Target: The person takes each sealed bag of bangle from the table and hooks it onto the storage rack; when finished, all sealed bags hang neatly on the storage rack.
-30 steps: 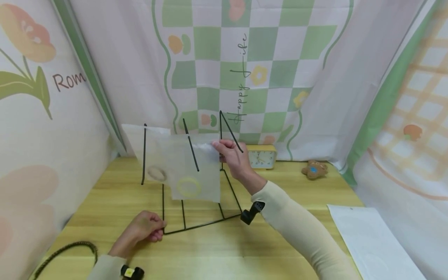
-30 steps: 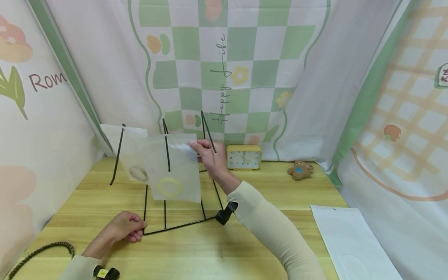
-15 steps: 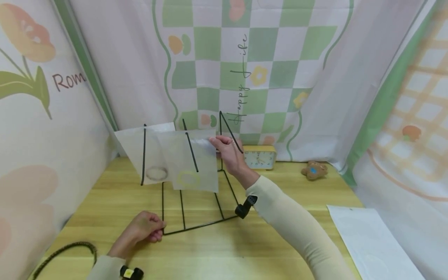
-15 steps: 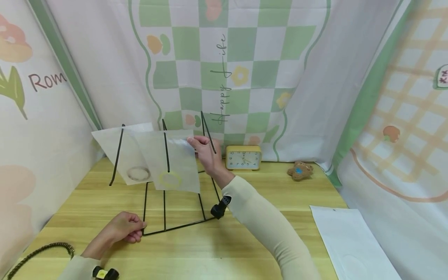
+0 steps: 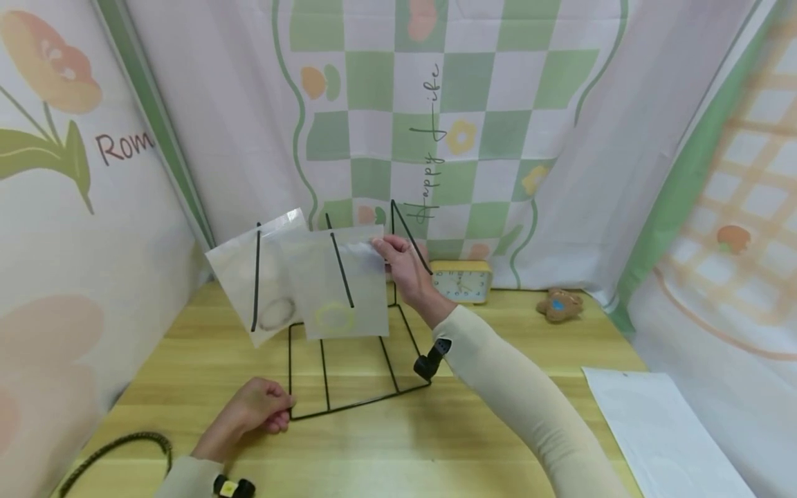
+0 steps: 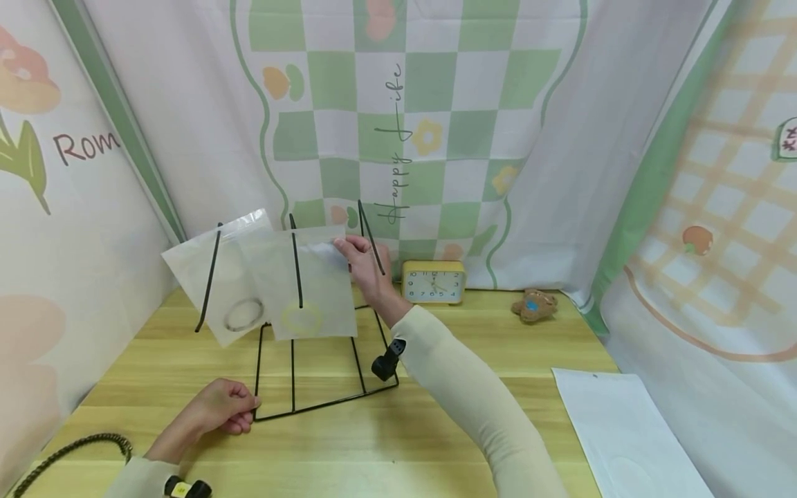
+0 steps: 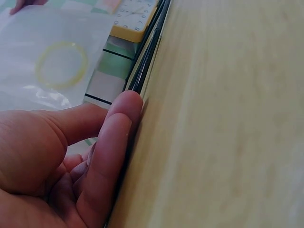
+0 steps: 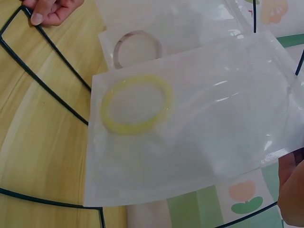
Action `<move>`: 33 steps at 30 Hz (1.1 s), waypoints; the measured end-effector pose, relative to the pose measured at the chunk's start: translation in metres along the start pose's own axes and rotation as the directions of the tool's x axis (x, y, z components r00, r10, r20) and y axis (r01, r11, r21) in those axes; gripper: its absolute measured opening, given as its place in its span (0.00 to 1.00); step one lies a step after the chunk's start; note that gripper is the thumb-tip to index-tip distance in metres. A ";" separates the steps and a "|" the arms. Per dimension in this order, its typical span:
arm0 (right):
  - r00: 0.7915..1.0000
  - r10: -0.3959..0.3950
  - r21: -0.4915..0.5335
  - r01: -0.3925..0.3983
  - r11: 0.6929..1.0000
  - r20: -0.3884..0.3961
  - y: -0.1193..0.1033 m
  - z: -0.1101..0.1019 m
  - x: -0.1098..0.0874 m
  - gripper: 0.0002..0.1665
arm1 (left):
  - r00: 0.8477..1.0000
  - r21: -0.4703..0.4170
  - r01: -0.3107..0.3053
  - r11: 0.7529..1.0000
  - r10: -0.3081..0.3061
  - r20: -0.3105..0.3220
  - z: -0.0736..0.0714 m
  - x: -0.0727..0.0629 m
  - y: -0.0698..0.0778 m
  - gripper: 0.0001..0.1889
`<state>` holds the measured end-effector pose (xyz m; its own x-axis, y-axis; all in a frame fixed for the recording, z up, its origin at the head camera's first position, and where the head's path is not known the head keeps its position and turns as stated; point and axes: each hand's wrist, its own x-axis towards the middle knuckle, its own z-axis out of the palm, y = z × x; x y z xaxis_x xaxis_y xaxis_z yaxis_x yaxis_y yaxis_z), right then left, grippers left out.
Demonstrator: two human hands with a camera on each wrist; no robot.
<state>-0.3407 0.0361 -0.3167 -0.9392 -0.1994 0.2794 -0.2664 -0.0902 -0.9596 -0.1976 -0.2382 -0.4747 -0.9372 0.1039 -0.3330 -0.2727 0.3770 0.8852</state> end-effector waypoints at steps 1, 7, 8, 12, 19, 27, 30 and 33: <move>1.000 0.006 -0.004 -0.005 1.000 0.005 0.000 0.000 0.001 0.18 | 1.000 0.001 0.000 1.000 0.000 0.000 0.000 0.000 0.000 0.09; 1.000 0.006 -0.068 -0.008 0.998 -0.024 -0.003 0.002 0.009 0.18 | 1.000 0.016 0.001 1.000 -0.001 -0.003 0.000 0.002 0.001 0.09; 0.999 0.002 -0.076 -0.005 0.997 -0.034 -0.003 0.002 0.011 0.18 | 1.000 0.019 0.003 1.000 -0.003 -0.004 0.000 0.002 0.001 0.09; 0.998 -0.012 -0.066 0.007 0.998 -0.065 -0.003 0.003 0.016 0.17 | 1.000 0.026 0.014 1.000 -0.014 -0.008 0.000 0.002 0.002 0.09; 0.998 0.012 -0.049 -0.015 0.999 -0.053 -0.002 0.004 0.020 0.17 | 0.999 0.019 0.035 0.999 -0.035 -0.016 0.000 0.001 0.001 0.09; 0.999 0.010 -0.070 -0.012 0.997 -0.038 0.000 0.005 0.022 0.17 | 1.000 0.002 0.028 1.000 -0.028 -0.008 0.001 0.000 0.001 0.10; 0.999 0.007 -0.071 -0.010 0.997 -0.036 0.000 0.005 0.022 0.17 | 1.000 0.001 0.022 1.000 -0.022 -0.010 0.001 0.000 0.001 0.09; 0.999 0.013 -0.069 -0.015 0.997 -0.035 0.000 0.005 0.021 0.17 | 1.000 0.002 0.024 1.000 -0.024 -0.015 0.001 0.000 0.001 0.09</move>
<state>-0.3589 0.0269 -0.3105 -0.9497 -0.1658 0.2657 -0.2662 -0.0194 -0.9637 -0.1975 -0.2369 -0.4743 -0.9335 0.0813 -0.3493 -0.2947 0.3809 0.8764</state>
